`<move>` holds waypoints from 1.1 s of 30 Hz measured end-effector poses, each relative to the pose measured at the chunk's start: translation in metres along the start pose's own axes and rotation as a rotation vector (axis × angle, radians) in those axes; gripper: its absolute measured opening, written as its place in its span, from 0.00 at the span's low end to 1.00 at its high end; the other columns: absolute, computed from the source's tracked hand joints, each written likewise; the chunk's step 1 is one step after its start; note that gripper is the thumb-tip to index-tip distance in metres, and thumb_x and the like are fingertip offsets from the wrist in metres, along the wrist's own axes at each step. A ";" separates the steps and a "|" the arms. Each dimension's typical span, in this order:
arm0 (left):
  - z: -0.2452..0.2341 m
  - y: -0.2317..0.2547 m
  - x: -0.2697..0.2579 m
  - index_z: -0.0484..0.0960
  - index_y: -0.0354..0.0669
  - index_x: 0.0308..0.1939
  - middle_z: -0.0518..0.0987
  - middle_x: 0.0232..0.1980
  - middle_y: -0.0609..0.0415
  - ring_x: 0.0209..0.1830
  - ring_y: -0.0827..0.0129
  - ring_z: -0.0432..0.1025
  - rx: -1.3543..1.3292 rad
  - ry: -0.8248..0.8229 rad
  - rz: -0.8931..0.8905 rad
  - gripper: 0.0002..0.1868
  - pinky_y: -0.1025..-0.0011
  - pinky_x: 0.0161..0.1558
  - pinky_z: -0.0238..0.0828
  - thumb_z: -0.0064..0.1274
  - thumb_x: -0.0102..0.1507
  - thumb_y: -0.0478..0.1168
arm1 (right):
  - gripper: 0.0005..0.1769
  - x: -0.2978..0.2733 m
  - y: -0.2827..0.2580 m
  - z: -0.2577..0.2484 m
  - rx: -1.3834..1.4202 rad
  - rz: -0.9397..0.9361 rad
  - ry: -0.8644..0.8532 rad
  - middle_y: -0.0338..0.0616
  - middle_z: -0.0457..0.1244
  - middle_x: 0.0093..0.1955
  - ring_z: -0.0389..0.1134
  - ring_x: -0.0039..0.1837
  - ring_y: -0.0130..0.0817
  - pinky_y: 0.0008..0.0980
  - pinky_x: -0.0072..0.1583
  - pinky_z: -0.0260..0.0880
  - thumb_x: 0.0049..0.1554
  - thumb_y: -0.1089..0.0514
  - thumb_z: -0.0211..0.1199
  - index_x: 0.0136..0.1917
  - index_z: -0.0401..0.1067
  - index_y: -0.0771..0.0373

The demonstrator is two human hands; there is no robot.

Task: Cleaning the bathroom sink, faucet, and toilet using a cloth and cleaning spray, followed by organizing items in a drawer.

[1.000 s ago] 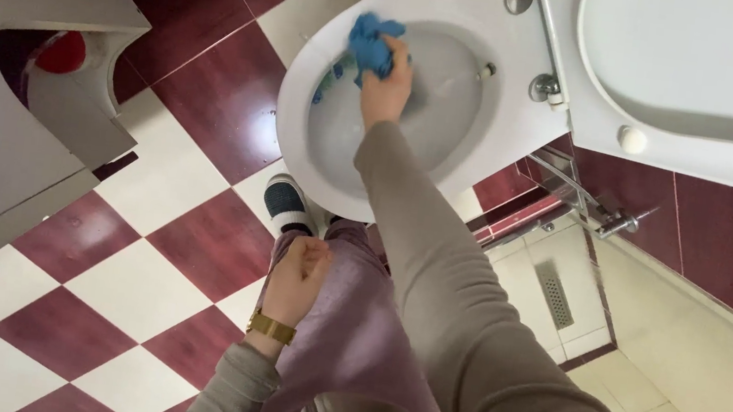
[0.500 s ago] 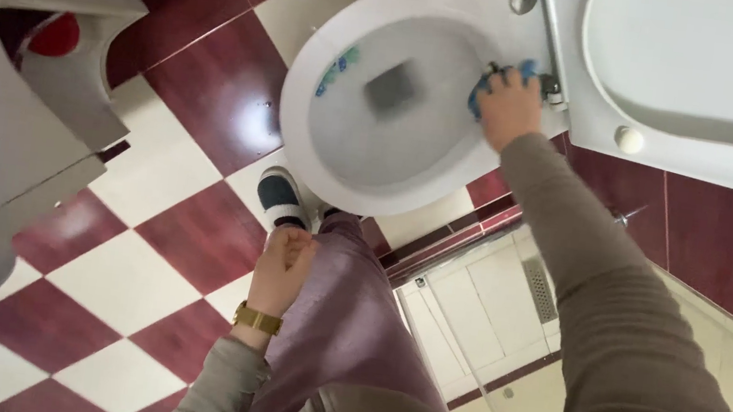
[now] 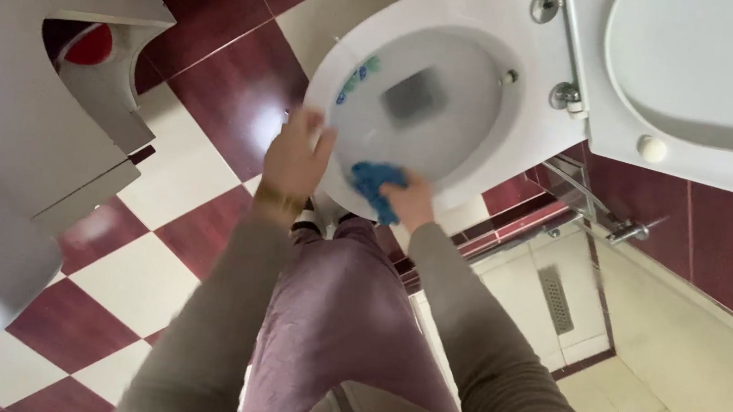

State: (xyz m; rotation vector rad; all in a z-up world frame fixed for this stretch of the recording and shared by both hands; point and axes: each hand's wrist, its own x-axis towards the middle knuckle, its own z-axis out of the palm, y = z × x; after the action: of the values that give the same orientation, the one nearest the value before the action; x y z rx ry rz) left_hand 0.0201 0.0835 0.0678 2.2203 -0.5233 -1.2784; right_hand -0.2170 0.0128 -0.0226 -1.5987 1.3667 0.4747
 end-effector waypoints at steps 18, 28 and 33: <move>0.059 -0.005 0.160 0.73 0.45 0.58 0.70 0.63 0.46 0.49 0.45 0.76 0.483 0.227 0.295 0.28 0.49 0.45 0.74 0.65 0.56 0.46 | 0.26 0.114 -0.088 -0.081 -0.467 -0.829 0.584 0.50 0.54 0.58 0.60 0.52 0.57 0.55 0.40 0.65 0.43 0.64 0.61 0.54 0.77 0.42; 0.067 0.022 0.202 0.78 0.39 0.54 0.77 0.53 0.42 0.44 0.49 0.79 0.751 0.204 0.428 0.32 0.55 0.40 0.79 0.71 0.55 0.53 | 0.34 0.071 -0.040 -0.059 0.655 -0.109 0.083 0.35 0.68 0.49 0.68 0.51 0.28 0.27 0.51 0.72 0.38 0.61 0.61 0.60 0.75 0.50; 0.073 0.047 0.208 0.76 0.34 0.53 0.78 0.51 0.39 0.43 0.51 0.80 0.914 0.070 0.399 0.31 0.58 0.37 0.81 0.69 0.55 0.52 | 0.40 0.103 -0.071 0.039 0.535 -0.548 0.033 0.49 0.49 0.69 0.59 0.72 0.47 0.45 0.73 0.62 0.39 0.62 0.67 0.67 0.72 0.48</move>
State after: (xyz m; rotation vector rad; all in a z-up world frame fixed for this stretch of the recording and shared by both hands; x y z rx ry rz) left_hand 0.0529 -0.0883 -0.0746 2.6091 -1.6843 -0.8102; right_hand -0.1104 -0.0158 -0.0933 -1.4410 0.9116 -0.2337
